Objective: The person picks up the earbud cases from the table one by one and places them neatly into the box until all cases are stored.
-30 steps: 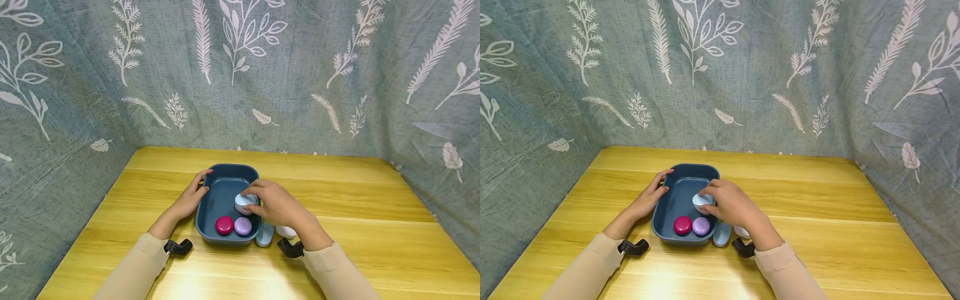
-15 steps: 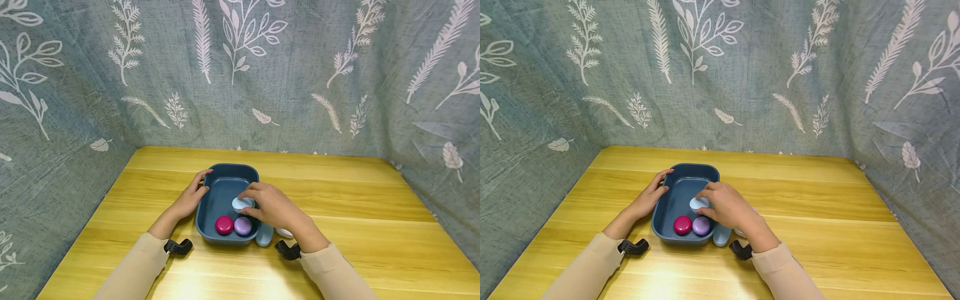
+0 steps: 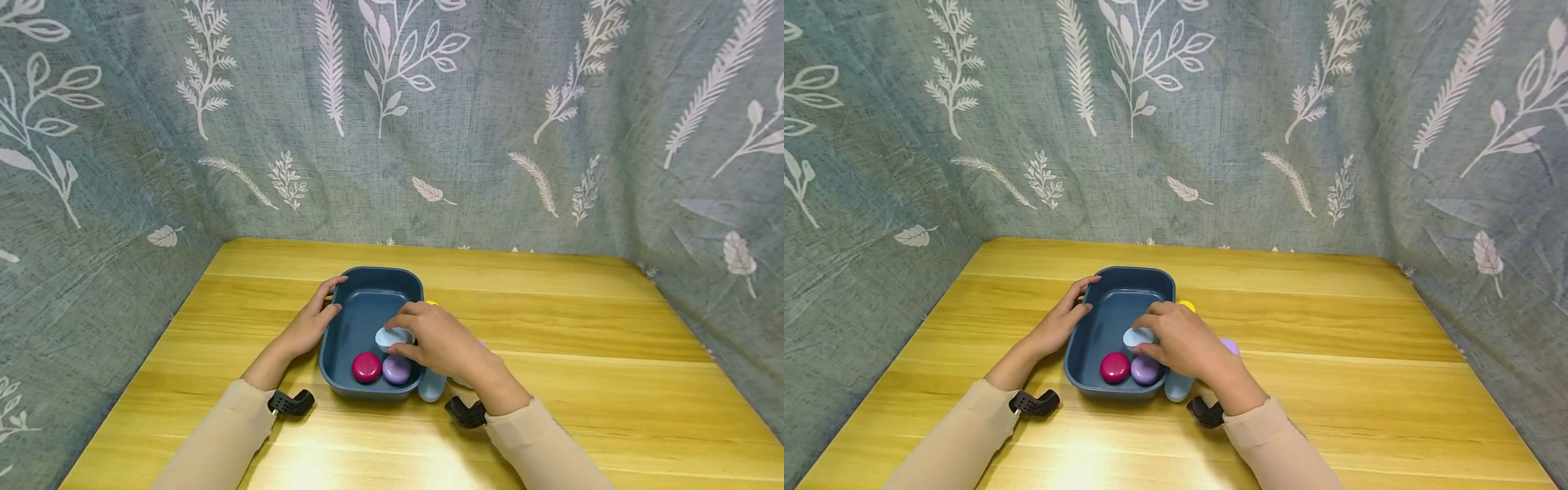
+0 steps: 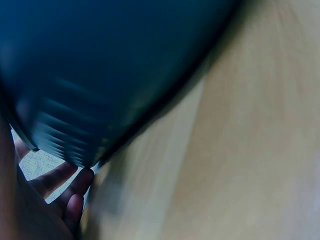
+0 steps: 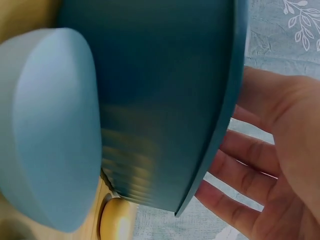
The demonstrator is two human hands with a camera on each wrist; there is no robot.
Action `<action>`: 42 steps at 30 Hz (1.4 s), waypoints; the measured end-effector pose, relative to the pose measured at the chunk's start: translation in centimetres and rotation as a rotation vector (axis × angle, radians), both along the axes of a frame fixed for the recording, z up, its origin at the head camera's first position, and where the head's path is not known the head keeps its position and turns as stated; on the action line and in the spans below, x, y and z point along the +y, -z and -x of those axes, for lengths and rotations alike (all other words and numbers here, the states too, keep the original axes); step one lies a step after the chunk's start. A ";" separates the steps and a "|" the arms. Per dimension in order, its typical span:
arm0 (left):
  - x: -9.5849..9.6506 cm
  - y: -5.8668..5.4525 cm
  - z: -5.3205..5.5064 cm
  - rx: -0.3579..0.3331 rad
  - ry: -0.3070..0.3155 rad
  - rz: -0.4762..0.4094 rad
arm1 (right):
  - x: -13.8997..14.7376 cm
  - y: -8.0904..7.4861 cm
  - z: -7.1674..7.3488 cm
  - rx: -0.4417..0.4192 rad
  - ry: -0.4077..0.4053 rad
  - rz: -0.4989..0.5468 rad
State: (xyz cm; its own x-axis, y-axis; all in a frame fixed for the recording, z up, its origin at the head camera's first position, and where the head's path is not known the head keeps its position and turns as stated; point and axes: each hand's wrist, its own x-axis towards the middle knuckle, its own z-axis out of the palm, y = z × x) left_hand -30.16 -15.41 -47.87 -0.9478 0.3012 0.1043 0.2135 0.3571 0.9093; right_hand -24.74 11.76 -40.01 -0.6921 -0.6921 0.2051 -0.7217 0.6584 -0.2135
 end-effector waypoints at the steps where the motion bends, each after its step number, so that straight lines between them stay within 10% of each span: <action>1: 0.0 0.0 0.0 0.001 -0.001 0.000 | 0.0 0.1 0.0 0.009 -0.004 0.001; 10: -0.1 0.0 0.0 0.004 0.010 -0.004 | -0.3 0.5 0.1 0.027 -0.024 0.000; 17: 0.4 -3.5 -2.1 -0.032 0.044 0.005 | -0.6 0.8 0.0 0.024 -0.027 -0.027; 42: 0.3 -3.4 -2.0 -0.032 0.044 0.018 | -1.1 1.5 0.0 0.073 -0.049 -0.038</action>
